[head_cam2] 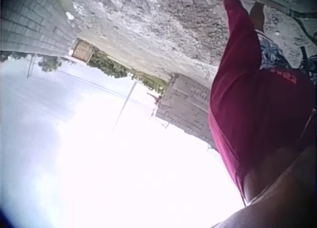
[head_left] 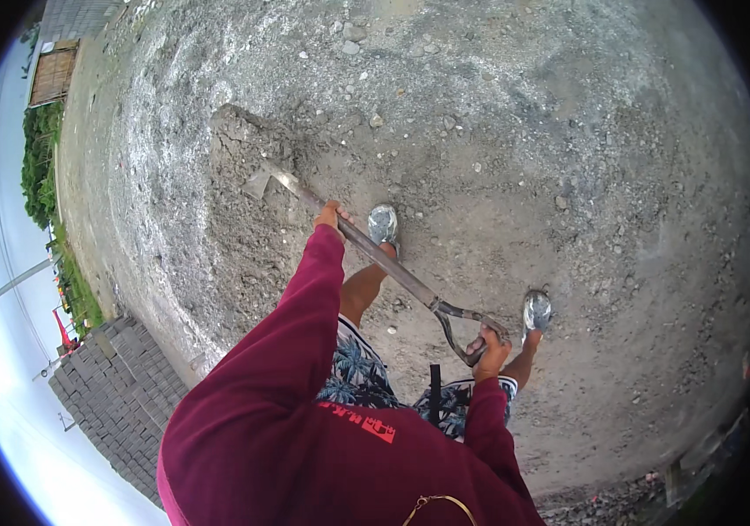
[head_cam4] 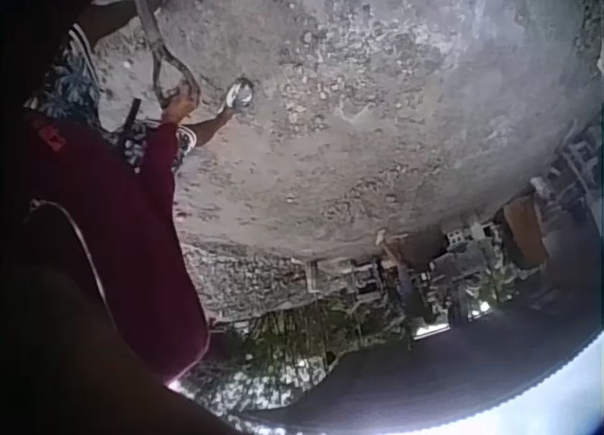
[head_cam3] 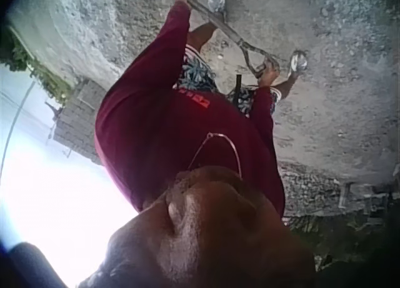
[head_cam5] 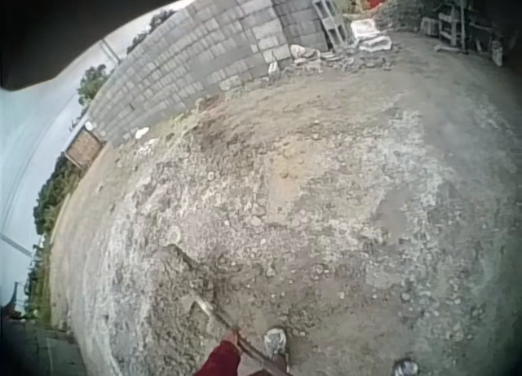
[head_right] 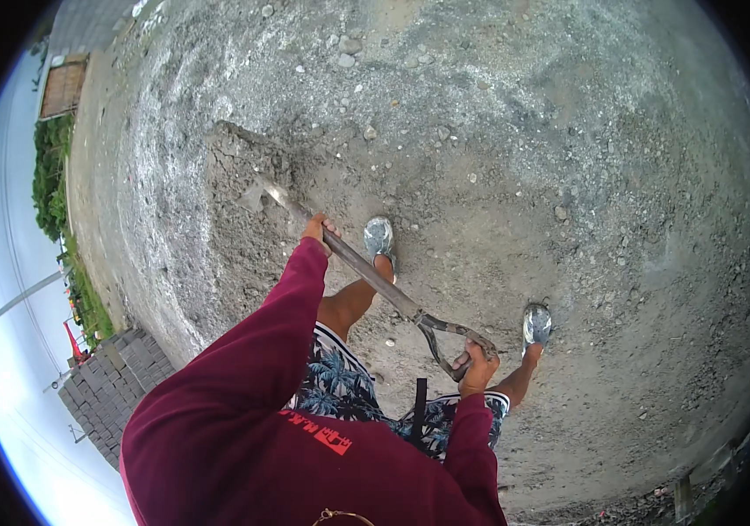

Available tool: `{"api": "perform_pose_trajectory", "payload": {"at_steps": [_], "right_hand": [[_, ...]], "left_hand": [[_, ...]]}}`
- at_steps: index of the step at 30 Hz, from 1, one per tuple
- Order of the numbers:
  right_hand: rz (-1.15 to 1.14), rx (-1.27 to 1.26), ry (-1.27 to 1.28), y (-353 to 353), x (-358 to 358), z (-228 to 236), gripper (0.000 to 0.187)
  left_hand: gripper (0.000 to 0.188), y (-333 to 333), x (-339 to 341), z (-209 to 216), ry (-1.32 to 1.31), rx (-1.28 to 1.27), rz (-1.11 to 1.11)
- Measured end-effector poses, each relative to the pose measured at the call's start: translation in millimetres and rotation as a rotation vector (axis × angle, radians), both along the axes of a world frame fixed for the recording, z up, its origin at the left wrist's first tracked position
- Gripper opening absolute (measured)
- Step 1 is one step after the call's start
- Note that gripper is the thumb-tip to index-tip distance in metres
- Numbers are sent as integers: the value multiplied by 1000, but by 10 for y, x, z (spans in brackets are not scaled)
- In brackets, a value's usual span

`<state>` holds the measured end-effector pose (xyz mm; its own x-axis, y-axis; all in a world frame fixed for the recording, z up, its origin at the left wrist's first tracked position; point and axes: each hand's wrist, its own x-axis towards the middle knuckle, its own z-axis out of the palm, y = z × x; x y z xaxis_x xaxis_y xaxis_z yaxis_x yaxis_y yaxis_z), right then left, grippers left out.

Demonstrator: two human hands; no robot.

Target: The person uses a shovel to scrape and collect dirt and stones from the ground, periodically lifting and tossing small piles within a construction site area.

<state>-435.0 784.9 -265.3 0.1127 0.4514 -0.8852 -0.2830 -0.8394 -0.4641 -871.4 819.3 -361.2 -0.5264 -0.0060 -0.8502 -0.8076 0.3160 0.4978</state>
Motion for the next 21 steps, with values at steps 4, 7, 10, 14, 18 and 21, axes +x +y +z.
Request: {"api": "perform_pose_trajectory", "payload": {"at_steps": [4,7,10,14,18,21], "right_hand": [[-111,39,67,278,611,474,16],[-190,13,21,152,1617,713,17],[-321,-50,-72,-352,2999,951,17],[-459,-67,-102,-1009,4474,1669,15],[-960,-77,-133,-2414,5250,2523,10],[-1306,136,59,-2645,5192,3010,12]], "left_hand": [[12,488,698,667,118,-21,-53],[15,652,1681,825,57,66,-146],[22,757,3442,1165,-91,-226,-280],[20,605,4830,986,-128,-29,-410],[9,710,7200,1752,-279,61,-793],[11,1182,8648,2447,-355,371,-1142]]}}
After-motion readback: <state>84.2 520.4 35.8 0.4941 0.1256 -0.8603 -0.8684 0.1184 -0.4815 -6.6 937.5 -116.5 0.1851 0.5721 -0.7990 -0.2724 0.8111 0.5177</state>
